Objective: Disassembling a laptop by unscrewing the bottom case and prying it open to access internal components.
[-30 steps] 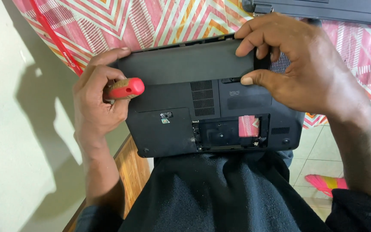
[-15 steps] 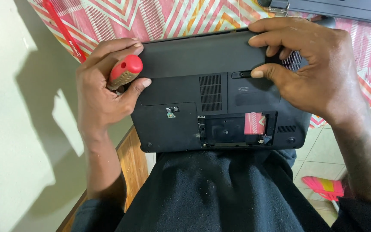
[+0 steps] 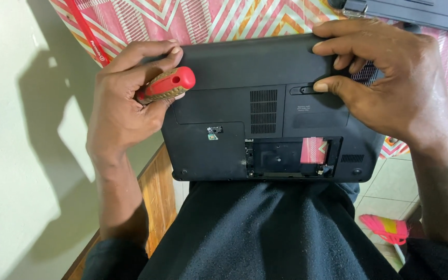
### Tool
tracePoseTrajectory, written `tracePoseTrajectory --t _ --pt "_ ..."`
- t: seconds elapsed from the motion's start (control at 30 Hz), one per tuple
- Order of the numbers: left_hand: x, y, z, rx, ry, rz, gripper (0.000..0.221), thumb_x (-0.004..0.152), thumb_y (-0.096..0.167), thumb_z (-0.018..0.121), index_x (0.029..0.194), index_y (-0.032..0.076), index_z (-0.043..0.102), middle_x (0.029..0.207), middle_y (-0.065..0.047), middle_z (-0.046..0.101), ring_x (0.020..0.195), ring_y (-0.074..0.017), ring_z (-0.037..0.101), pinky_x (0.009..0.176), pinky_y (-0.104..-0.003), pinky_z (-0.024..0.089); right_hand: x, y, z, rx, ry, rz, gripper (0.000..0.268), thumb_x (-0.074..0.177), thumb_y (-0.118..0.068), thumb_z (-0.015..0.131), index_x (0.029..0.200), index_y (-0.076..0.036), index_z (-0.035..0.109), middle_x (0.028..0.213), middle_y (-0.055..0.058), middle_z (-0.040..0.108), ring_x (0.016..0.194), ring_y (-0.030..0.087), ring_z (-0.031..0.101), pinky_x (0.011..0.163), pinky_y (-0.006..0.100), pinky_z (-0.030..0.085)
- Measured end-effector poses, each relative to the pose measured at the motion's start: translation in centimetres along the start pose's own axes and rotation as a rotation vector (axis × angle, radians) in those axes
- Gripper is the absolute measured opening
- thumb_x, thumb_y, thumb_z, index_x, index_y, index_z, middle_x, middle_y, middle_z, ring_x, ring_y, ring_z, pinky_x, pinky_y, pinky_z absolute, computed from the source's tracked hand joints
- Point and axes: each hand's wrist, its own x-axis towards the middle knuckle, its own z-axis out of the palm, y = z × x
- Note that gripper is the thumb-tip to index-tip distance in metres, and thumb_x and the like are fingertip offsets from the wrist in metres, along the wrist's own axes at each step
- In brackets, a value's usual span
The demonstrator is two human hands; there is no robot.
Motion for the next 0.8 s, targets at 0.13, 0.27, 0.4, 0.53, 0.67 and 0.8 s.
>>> tracePoseTrajectory --t 0.13,0.27,0.4,0.53,0.67,0.8 --pt "0.3 0.2 0.2 0.066 0.020 0.009 0.028 0.094 -0.016 0.071 0.120 -0.011 0.065 0.118 -0.018 0.060 0.107 -0.0275 0.064 0.094 -0.030 0.054 0.3 -0.5 -0.4 0.022 -0.031 0.045 0.032 0.083 0.015 0.080 0.113 0.013 0.069 0.131 0.030 0.066 0.085 0.026 0.058 0.079 0.034 0.051" --pt "0.4 0.5 0.1 0.091 0.017 0.008 0.028 0.092 -0.013 0.075 0.119 -0.011 0.066 0.116 -0.019 0.061 0.106 -0.0290 0.065 0.087 -0.029 0.058 0.3 -0.3 -0.3 0.033 -0.029 0.058 0.030 0.083 0.017 0.077 0.112 0.012 0.069 0.131 0.029 0.066 0.085 0.025 0.058 0.079 0.033 0.051" --pt "0.7 0.2 0.3 0.116 0.035 -0.154 0.026 0.084 -0.007 0.083 0.104 -0.006 0.067 0.110 -0.011 0.061 0.095 -0.0224 0.059 0.080 -0.029 0.053 0.5 -0.2 -0.5 0.040 -0.038 0.040 0.027 0.087 0.022 0.069 0.112 0.012 0.069 0.131 0.031 0.065 0.082 0.024 0.059 0.078 0.034 0.051" --pt "0.0 -0.4 0.8 0.047 0.087 -0.179 0.034 0.079 -0.007 0.084 0.109 -0.003 0.068 0.118 -0.013 0.065 0.104 -0.0223 0.064 0.085 -0.029 0.058 0.6 0.0 -0.5 -0.015 -0.026 -0.052 0.026 0.084 0.020 0.074 0.109 0.015 0.069 0.124 0.032 0.067 0.107 0.035 0.065 0.086 0.038 0.053" --pt "-0.8 -0.3 1.1 0.106 0.114 -0.070 0.036 0.084 -0.002 0.081 0.118 -0.004 0.066 0.123 -0.018 0.065 0.117 -0.0294 0.062 0.104 -0.040 0.052 -0.3 -0.6 0.5 -0.004 0.033 -0.039 0.029 0.082 0.017 0.071 0.110 0.012 0.069 0.125 0.031 0.066 0.109 0.036 0.065 0.094 0.041 0.052" --pt "-1.7 0.4 2.1 0.141 0.404 -0.068 0.022 0.092 0.010 0.075 0.105 -0.006 0.069 0.111 -0.015 0.061 0.100 -0.0268 0.061 0.083 -0.035 0.053 -2.1 -1.0 2.2 -0.117 0.223 -0.094 0.019 0.093 0.010 0.070 0.112 0.011 0.067 0.125 0.025 0.064 0.113 0.035 0.064 0.100 0.041 0.053"
